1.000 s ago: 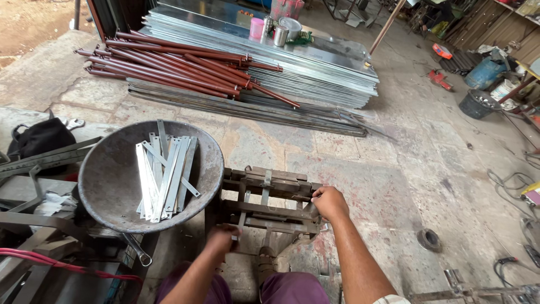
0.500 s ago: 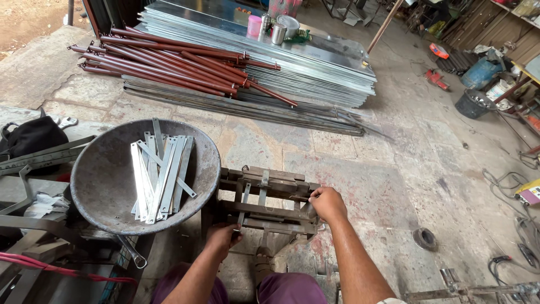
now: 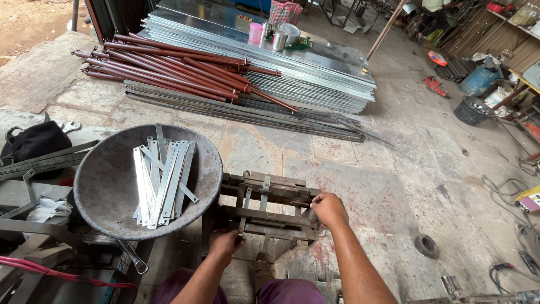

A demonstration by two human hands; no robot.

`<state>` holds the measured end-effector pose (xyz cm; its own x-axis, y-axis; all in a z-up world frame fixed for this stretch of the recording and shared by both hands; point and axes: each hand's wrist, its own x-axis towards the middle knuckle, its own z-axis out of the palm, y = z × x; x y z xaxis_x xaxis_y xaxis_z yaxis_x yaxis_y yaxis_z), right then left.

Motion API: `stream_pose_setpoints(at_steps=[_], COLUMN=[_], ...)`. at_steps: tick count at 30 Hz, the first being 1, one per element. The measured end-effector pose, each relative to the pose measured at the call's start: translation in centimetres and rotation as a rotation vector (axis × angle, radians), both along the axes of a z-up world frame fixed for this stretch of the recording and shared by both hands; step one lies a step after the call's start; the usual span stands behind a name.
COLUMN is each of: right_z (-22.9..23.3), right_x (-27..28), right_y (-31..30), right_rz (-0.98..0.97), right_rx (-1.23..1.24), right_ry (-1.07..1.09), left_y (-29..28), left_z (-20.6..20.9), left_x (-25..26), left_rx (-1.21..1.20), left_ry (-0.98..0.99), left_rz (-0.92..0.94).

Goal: The person repeatedly picks up flat metal strips from a bowl, places them into a manual bending machine, and operates the lever to bend the metal. The person then removes the bent pieces and places them into the bowl.

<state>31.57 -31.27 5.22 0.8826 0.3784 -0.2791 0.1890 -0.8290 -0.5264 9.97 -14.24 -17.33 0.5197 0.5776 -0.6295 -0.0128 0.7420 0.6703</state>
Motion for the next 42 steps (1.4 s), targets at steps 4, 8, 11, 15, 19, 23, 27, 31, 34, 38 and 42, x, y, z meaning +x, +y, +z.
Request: stream_pose_setpoints(at_steps=[4, 8, 11, 15, 19, 23, 27, 31, 34, 38, 42], right_z=[-0.1, -1.0, -2.4, -6.1, -11.2, -14.1, -15.5, -15.4, -12.8, -7.8, -5.0], right_x=[0.1, 0.4, 0.4, -1.8, -4.9, -10.1, -11.1, -9.3, -7.1, -3.5, 0.8], right_y=[-0.1, -0.4, -1.4, -4.4, -8.2, -10.1, -10.0, -10.0, -7.9, -5.2, -2.0], right_rz=[0.011, 0.029, 0.100, 0.057, 0.227, 0.188, 0.222, 0.125, 0.044, 0.075, 0.182], right_rx=[-0.008, -0.002, 0.013, -0.219, 0.021, -0.072, 0.051, 0.139, 0.037, -0.160, 0.042], right_ry=[-0.012, -0.055, -0.113, -0.143, -0.599, -0.242, -0.392, -0.416, -0.387, -0.133, -0.201], left_y=[-0.1, -0.4, -0.4, -0.5, -0.5, -1.0, -1.5, -1.2, -2.3, -0.5, -0.1], left_z=[0.2, 0.1, 0.1, -0.3, -0.8, -1.0, -0.8, 0.7, 1.5, 1.9, 1.5], left_x=[0.1, 0.0, 0.1, 0.3, 0.4, -0.7, -3.1, -4.1, -3.4, -2.6, -1.8], left_rx=[0.005, 0.016, 0.024, -0.008, -0.020, 0.179, 0.819, 0.944, 0.960, 0.973, 1.210], left_ry=[0.003, -0.033, -0.004, -0.033, -0.059, 0.035, 0.248, 0.177, 0.208, 0.227, 0.091], left_rz=[0.017, 0.024, 0.036, 0.039, 0.034, 0.023, -0.099, -0.270, -0.356, -0.394, -0.147])
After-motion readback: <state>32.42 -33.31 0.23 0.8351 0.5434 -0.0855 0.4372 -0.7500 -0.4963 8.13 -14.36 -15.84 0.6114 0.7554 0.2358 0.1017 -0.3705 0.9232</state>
